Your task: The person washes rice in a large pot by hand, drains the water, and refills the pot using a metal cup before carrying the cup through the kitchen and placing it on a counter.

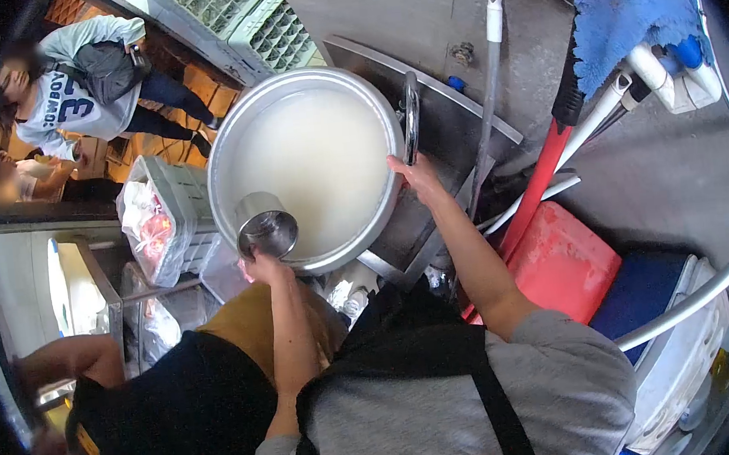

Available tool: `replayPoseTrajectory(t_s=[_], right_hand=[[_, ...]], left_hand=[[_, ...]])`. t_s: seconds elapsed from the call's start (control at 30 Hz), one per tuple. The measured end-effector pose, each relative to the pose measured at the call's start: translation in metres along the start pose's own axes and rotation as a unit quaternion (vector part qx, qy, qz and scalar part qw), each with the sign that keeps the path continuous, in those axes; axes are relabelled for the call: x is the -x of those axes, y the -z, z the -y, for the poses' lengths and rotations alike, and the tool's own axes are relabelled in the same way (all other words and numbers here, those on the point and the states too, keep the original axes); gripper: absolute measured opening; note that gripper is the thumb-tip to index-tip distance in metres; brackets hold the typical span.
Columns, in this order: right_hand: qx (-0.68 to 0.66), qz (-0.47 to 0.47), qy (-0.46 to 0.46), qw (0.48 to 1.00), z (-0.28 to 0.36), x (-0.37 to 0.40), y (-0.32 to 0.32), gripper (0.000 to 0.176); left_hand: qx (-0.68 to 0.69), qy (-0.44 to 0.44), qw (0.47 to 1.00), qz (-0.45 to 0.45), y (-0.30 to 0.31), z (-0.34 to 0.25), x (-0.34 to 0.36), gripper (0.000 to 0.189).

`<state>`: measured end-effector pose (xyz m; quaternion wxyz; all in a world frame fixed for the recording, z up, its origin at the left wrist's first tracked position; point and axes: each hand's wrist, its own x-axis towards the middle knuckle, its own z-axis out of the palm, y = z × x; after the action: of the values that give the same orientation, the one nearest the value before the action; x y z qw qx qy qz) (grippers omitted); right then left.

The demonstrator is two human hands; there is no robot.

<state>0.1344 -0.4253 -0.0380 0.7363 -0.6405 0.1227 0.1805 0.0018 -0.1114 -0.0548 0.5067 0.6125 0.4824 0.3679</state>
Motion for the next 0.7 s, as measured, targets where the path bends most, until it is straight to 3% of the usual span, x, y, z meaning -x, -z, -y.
replayPoseTrajectory(t_s=[0.1,0.2,0.3,0.4,0.5,0.7], right_hand=[[0.003,-0.01,0.014,1.0,0.002,0.004,0.001,0.04],[0.008,-0.02,0.014,1.0,0.022,0.016,-0.003,0.041],[0.018,-0.022,0.022,0.999,0.01,0.01,0.0,0.042],[0.034,-0.029,0.044,0.998,-0.005,-0.001,0.0,0.043],[0.035,-0.035,0.043,0.998,-0.007,-0.002,0.0,0.043],[0.027,-0.033,0.04,0.998,-0.002,0.0,0.0,0.042]], left_hand=[[0.045,0.017,0.999,0.005,-0.001,-0.007,0.006,0.027],[0.055,-0.066,0.996,0.025,0.0,0.008,-0.003,0.029],[0.092,-0.033,0.994,0.055,-0.001,-0.015,0.015,0.03],[0.067,0.045,0.997,-0.006,-0.007,-0.044,0.032,0.031],[0.021,0.037,0.999,0.008,-0.002,-0.017,0.011,0.034],[-0.079,0.029,0.996,-0.037,-0.007,-0.064,0.045,0.038]])
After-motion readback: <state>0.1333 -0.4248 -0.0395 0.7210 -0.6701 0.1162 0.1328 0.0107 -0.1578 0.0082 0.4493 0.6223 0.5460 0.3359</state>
